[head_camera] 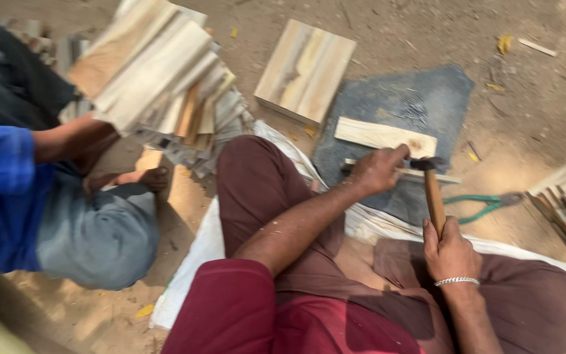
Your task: The person sits cross-legged on the ground and uses a hammer to drive nails into small wooden planks. They repeatedly pick up planks, align them, hammer nails, and stack the finished pieces.
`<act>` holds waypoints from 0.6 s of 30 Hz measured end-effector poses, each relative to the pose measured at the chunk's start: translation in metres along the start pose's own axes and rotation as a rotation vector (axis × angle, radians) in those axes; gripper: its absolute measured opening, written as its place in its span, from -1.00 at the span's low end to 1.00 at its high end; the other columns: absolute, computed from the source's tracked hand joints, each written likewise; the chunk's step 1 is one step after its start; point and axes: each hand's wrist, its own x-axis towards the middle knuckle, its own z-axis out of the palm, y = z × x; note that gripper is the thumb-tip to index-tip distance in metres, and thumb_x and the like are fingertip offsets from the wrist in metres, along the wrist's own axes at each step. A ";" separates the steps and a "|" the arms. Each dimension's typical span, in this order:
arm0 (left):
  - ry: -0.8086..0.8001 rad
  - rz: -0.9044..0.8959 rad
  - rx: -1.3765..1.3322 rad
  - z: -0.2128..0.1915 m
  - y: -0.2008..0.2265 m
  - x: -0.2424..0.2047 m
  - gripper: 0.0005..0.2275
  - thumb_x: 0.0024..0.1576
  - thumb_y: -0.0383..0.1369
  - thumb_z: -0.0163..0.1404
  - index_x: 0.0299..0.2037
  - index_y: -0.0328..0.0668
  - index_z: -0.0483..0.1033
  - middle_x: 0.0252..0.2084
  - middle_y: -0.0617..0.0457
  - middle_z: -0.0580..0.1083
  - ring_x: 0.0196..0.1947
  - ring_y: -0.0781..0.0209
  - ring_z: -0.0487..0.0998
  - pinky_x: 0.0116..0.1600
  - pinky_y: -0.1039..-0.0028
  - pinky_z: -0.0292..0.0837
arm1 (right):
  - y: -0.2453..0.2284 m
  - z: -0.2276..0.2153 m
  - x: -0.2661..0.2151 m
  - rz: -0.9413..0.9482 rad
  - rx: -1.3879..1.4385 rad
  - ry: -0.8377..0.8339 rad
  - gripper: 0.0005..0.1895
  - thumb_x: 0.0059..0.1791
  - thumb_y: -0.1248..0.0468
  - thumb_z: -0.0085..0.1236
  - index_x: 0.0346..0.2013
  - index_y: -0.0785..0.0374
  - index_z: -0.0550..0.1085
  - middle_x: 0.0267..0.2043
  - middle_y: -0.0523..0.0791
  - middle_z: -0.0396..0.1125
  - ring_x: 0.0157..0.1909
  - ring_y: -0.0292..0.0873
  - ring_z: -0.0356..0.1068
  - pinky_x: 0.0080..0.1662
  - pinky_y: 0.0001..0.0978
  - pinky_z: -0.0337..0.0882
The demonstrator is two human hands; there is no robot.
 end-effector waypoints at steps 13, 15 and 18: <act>-0.217 0.123 0.407 0.066 -0.059 -0.029 -0.27 -0.09 -0.03 0.28 0.31 -0.02 0.30 0.38 -0.20 0.25 0.44 -0.15 0.11 0.47 -0.06 -0.14 | 0.040 0.033 0.029 0.125 0.645 -0.002 -0.58 0.17 0.00 0.10 -0.21 0.36 0.45 -0.51 -0.02 0.32 -0.54 -0.15 0.29 -0.47 -0.24 0.30; -0.269 0.117 0.431 0.069 -0.066 -0.029 -0.18 -0.13 0.02 0.29 0.36 -0.02 0.28 0.43 -0.24 0.18 0.47 -0.18 -0.01 0.48 -0.08 -0.28 | 0.033 0.025 0.046 0.090 0.700 -0.015 -0.62 0.14 0.02 0.13 -0.25 0.34 0.43 -0.54 -0.09 0.29 -0.58 -0.21 0.25 -0.53 -0.32 0.28; -0.083 0.313 0.234 0.072 -0.083 -0.019 -0.14 -0.17 0.02 0.34 0.38 -0.06 0.31 0.38 -0.17 0.30 0.52 -0.23 0.02 0.58 -0.09 -0.20 | 0.034 0.029 0.070 0.086 0.693 -0.063 -0.70 0.14 0.07 0.10 -0.18 0.29 0.43 -0.59 -0.12 0.22 -0.64 -0.24 0.15 -0.58 -0.34 0.15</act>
